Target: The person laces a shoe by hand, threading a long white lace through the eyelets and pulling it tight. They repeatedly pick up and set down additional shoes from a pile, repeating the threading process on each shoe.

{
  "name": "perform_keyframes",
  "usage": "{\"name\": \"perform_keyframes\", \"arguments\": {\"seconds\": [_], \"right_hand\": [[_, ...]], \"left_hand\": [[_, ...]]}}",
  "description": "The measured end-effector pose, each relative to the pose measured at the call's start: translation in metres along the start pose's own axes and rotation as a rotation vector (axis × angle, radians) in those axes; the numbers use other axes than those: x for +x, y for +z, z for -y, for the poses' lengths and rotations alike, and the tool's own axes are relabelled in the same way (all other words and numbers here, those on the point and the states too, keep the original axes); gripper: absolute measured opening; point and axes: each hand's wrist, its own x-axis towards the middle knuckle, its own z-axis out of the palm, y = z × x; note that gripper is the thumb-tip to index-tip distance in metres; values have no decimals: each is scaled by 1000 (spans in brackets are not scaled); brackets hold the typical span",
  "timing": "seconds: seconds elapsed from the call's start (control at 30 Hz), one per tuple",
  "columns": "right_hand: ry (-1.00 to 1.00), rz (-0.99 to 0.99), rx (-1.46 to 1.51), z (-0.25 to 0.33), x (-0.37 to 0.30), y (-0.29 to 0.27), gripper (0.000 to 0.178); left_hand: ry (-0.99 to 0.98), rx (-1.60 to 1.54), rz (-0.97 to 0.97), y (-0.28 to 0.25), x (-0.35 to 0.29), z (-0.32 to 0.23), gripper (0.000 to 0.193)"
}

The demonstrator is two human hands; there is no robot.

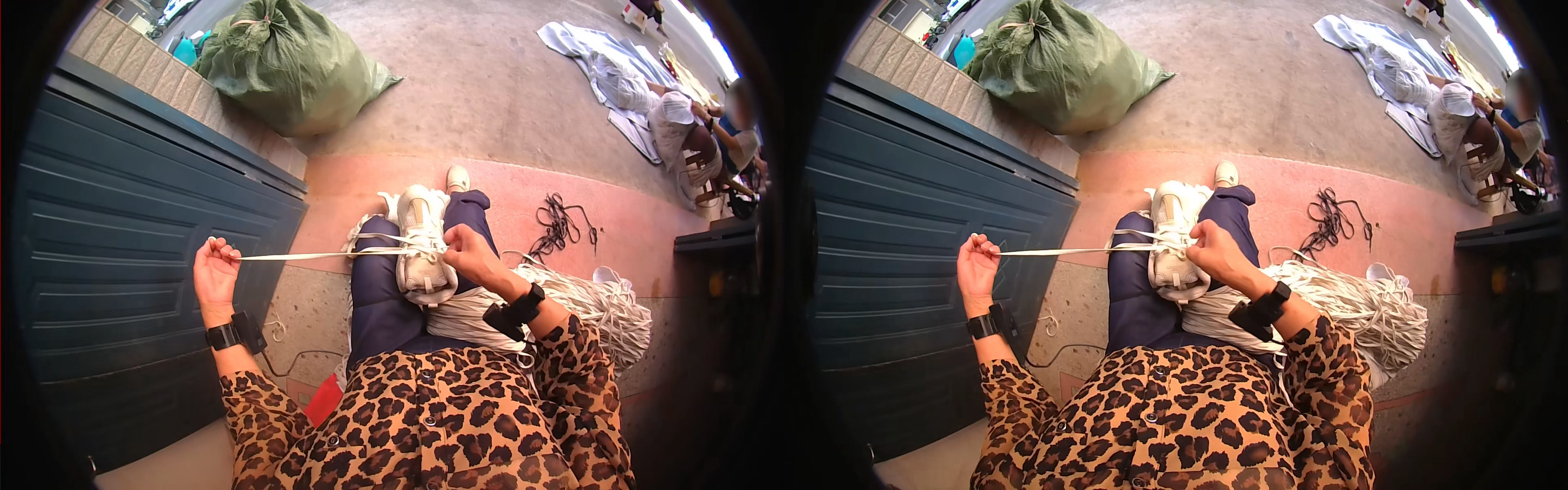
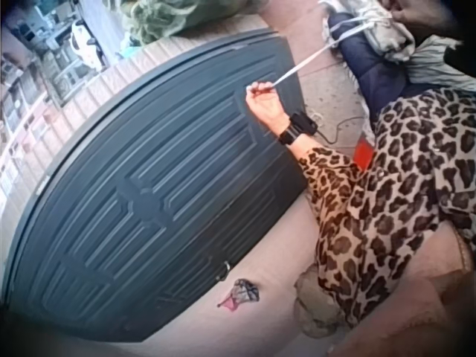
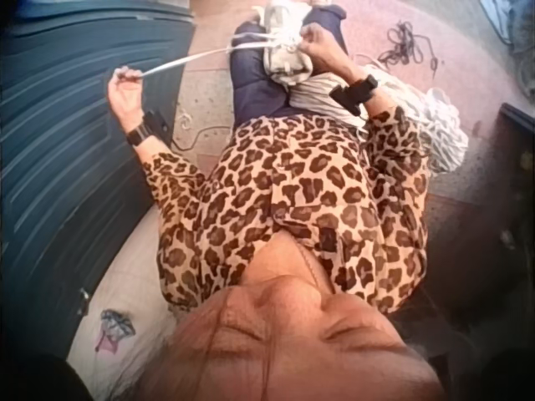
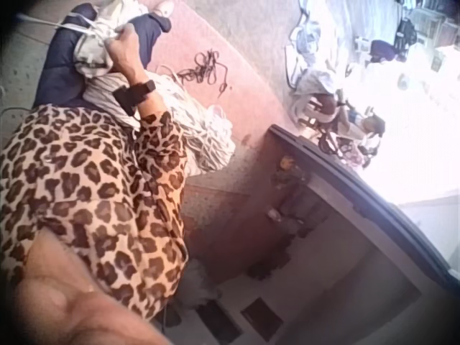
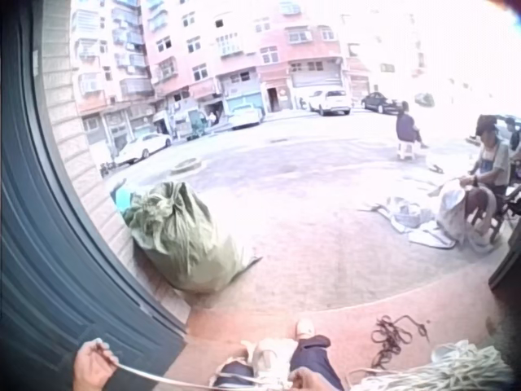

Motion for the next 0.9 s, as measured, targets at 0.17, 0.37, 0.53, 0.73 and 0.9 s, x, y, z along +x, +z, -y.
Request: {"name": "perform_keyframes", "arguments": {"seconds": [0.17, 0.37, 0.53, 0.73, 0.9], "right_hand": [[-515, 21, -379, -12, -7, 11, 25], [-786, -59, -692, -13, 0, 22, 23], [-339, 0, -279, -8, -16, 14, 18], [-210, 98, -235, -22, -52, -22, 15], [-480, -164, -525, -40, -38, -19, 14]], "left_hand": [[-21, -6, -10, -2, 7, 5, 9], [-1, 33, -24, 4, 4, 4, 10], [6, 26, -141, 1, 3, 10, 14], [-25, 8, -68, -31, 5, -4, 14], [-53, 23, -87, -29, 10, 5, 14]]}}
